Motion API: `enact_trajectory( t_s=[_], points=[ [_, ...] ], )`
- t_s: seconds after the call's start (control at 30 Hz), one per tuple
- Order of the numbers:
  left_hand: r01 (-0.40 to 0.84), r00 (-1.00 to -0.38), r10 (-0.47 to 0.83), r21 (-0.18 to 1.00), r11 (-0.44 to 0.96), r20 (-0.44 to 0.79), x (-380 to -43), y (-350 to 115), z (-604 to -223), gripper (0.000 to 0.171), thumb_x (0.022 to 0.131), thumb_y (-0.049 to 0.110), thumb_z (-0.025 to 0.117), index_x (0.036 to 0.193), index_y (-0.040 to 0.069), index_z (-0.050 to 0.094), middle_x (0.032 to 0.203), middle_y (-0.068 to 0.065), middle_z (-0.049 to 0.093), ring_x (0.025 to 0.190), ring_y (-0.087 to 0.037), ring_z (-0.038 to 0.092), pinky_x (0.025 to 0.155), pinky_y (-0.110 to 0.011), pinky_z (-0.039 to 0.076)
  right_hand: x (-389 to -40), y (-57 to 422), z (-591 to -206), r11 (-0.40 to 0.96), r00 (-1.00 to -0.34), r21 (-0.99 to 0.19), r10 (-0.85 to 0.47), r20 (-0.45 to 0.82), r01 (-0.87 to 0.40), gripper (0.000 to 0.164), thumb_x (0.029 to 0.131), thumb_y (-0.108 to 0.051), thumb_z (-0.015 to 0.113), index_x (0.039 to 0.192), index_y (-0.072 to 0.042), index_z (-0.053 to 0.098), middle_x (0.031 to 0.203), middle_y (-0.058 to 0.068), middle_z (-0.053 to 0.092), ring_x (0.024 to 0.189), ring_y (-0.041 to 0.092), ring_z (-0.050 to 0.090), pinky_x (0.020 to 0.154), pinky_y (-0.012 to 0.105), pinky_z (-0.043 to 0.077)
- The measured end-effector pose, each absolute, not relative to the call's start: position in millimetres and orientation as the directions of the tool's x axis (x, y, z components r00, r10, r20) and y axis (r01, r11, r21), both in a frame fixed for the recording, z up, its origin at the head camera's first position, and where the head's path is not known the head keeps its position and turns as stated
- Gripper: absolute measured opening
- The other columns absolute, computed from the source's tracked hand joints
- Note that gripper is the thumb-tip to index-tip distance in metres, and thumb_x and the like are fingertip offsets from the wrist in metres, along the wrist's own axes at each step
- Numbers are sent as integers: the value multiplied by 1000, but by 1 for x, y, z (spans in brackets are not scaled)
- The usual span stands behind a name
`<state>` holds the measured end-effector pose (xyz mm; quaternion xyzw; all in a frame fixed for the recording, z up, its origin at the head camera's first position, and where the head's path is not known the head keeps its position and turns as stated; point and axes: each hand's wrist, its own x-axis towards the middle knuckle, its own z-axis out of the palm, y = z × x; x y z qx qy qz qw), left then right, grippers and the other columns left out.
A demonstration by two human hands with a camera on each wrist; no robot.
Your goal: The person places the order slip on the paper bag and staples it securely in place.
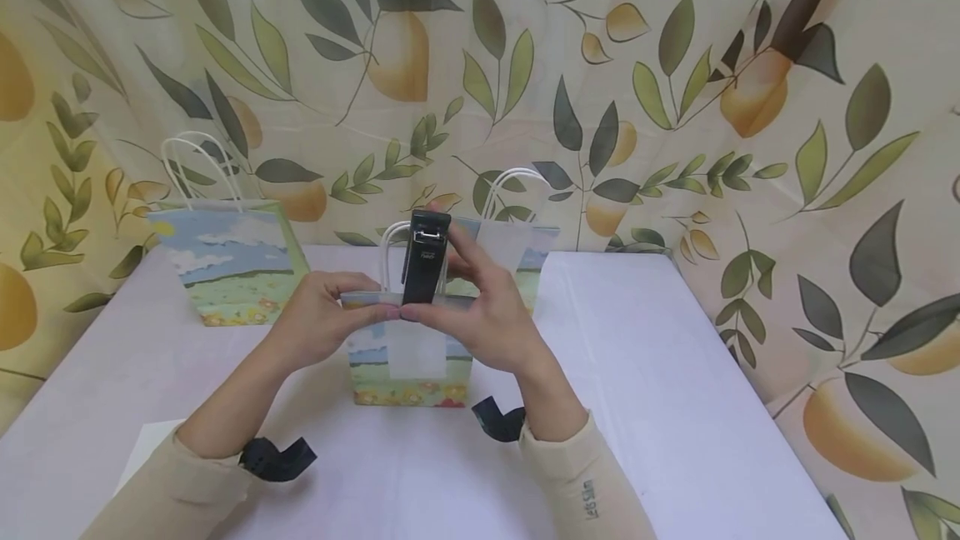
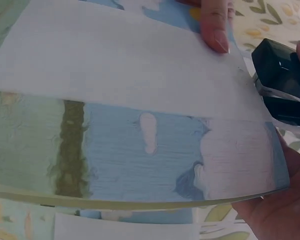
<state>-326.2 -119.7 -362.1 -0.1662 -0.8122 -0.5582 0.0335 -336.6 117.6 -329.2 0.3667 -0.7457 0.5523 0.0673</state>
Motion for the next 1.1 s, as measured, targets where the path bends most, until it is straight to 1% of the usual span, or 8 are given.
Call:
enact_trajectory(
  t_s=[0.07, 0.23, 0.37, 0.47, 0.57, 0.73, 1.0, 1.1],
  points=[
    [314, -940, 236, 892, 326, 245, -326, -120, -362, 12, 85, 21, 87, 96, 18, 84, 96, 3, 80, 87, -15, 72, 79, -38, 57, -336, 118, -328, 133, -717, -767, -480, 505, -628, 106, 82, 4, 84, 166, -25, 25, 142, 12, 63, 121, 31, 67, 107, 53, 51],
    [329, -936, 234, 885, 328, 262, -326, -119, -362, 11, 86, 19, 86, 97, 17, 84, 95, 2, 81, 86, -15, 72, 79, -38, 59, -334, 117, -327, 145, -704, -753, -500, 504, -642, 109, 83, 4, 84, 167, -26, 20, 153, 10, 54, 123, 30, 66, 104, 48, 53],
    [336, -936, 225, 882, 332, 272, -325, -118, -363, 11, 86, 18, 85, 97, 16, 84, 95, 2, 81, 87, -15, 72, 80, -37, 59, -334, 115, -329, 159, -717, -761, -498, 489, -629, 113, 84, 0, 85, 166, -35, 16, 152, 10, 55, 125, 28, 66, 108, 53, 50],
    [345, -934, 220, 875, 340, 282, -325, -118, -364, 12, 86, 17, 85, 97, 15, 84, 96, 2, 81, 90, -14, 73, 81, -37, 58, -334, 115, -330, 178, -729, -765, -492, 476, -619, 111, 83, -1, 85, 166, -37, 19, 146, 9, 60, 123, 25, 67, 106, 50, 52],
    [354, -931, 219, 869, 345, 293, -326, -118, -364, 12, 86, 18, 85, 98, 15, 84, 97, 1, 81, 92, -14, 74, 83, -37, 59, -334, 114, -331, 199, -727, -752, -494, 477, -628, 99, 83, -2, 86, 163, -27, 32, 139, 8, 65, 121, 22, 68, 104, 44, 54],
    [352, -932, 215, 870, 347, 291, -326, -118, -363, 13, 85, 19, 86, 98, 16, 84, 98, 2, 81, 93, -14, 75, 83, -38, 59, -333, 115, -331, 231, -727, -732, -487, 483, -641, 74, 83, -4, 86, 149, -12, 52, 126, 6, 72, 115, 18, 70, 106, 39, 54],
    [341, -932, 233, 887, 310, 277, -328, -121, -365, 12, 85, 17, 86, 97, 16, 83, 97, 2, 81, 90, -15, 73, 83, -39, 59, -332, 113, -335, 199, -720, -729, -457, 521, -655, 64, 80, -1, 88, 138, -6, 60, 117, 9, 75, 106, 18, 72, 93, 33, 60],
    [329, -932, 255, 895, 300, 257, -330, -123, -366, 16, 86, 18, 86, 101, 15, 82, 101, 0, 80, 88, -16, 72, 81, -38, 60, -333, 112, -336, 190, -721, -734, -451, 525, -653, 63, 80, 0, 88, 136, -5, 60, 117, 9, 75, 107, 18, 73, 92, 31, 60]
  ],
)
